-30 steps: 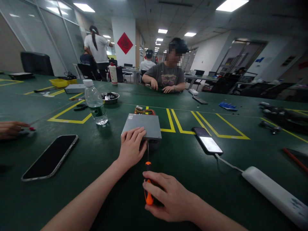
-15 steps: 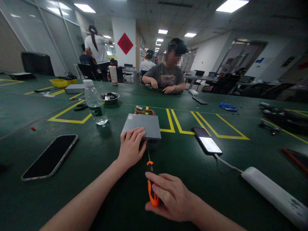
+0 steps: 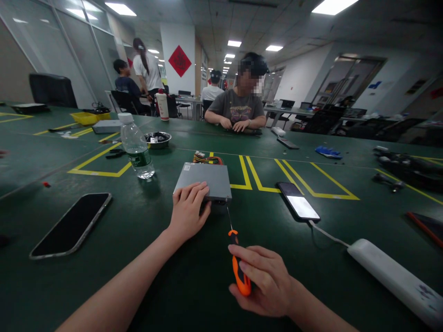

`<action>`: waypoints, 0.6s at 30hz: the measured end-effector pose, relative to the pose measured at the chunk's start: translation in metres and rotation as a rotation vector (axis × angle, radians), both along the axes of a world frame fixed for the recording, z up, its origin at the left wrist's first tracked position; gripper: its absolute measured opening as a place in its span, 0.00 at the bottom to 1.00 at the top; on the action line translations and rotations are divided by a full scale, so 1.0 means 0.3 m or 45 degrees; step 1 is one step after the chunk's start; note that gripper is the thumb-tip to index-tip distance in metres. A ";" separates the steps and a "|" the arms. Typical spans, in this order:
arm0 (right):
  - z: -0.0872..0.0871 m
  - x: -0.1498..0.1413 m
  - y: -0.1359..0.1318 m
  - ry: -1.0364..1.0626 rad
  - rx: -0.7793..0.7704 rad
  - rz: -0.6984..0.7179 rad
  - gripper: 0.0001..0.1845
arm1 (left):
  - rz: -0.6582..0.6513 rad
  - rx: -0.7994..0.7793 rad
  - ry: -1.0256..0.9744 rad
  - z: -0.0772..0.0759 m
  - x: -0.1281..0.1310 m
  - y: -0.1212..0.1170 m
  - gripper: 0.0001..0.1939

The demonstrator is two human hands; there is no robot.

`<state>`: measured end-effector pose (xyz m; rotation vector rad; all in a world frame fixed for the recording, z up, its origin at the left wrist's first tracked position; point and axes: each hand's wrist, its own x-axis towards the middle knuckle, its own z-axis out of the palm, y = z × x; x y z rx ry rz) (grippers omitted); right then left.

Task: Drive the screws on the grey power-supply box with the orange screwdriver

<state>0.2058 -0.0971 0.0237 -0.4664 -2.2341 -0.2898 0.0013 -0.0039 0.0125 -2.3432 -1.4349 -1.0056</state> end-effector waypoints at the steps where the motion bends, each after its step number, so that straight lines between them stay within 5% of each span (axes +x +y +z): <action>1: -0.003 -0.001 0.001 -0.003 -0.003 -0.003 0.11 | -0.002 -0.001 0.001 0.000 0.000 -0.001 0.15; 18: 0.017 -0.006 0.003 0.016 0.051 -0.093 0.08 | -0.010 0.010 -0.010 -0.003 -0.001 0.000 0.15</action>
